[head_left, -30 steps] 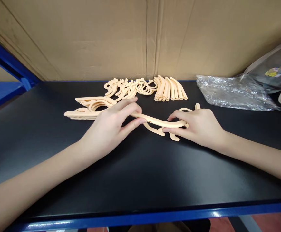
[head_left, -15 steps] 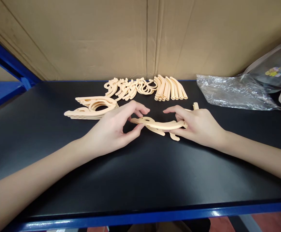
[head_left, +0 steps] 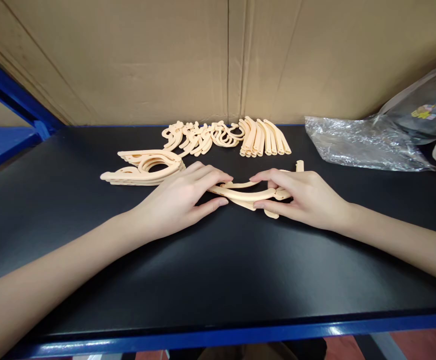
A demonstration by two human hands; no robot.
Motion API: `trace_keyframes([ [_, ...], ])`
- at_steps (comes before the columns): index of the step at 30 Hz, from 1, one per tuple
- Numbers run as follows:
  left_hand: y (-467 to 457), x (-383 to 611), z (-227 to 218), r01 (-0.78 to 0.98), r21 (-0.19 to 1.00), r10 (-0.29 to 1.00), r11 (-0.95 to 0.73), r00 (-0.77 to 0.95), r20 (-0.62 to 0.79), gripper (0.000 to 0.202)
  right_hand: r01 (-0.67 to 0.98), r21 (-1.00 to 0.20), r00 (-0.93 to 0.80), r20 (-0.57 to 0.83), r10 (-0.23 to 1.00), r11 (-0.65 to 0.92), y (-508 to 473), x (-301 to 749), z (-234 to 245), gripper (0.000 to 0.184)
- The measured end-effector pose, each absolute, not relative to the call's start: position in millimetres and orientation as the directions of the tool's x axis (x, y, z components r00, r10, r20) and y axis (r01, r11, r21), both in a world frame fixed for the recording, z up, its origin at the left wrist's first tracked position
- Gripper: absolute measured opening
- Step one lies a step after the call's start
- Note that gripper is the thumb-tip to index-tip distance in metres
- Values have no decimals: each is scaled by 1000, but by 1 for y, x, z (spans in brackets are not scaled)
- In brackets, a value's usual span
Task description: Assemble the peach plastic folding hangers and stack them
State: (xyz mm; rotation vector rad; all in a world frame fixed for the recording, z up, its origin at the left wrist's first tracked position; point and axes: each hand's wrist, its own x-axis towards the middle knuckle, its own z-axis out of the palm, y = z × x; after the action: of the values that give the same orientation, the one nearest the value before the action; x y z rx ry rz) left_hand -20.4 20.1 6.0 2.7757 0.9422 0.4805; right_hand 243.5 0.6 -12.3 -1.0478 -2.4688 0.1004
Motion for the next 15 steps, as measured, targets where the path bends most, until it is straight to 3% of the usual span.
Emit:
trace_keyframes([
  [8,22,-20,5,563,160,585,-811,774,242,31,629,-246,-618,416,667,737,2,242,-13,28],
  [15,21,-20,2,552,42,541,-832,794,277,30,652,-181,-606,459,650,736,4,241,-13,22],
])
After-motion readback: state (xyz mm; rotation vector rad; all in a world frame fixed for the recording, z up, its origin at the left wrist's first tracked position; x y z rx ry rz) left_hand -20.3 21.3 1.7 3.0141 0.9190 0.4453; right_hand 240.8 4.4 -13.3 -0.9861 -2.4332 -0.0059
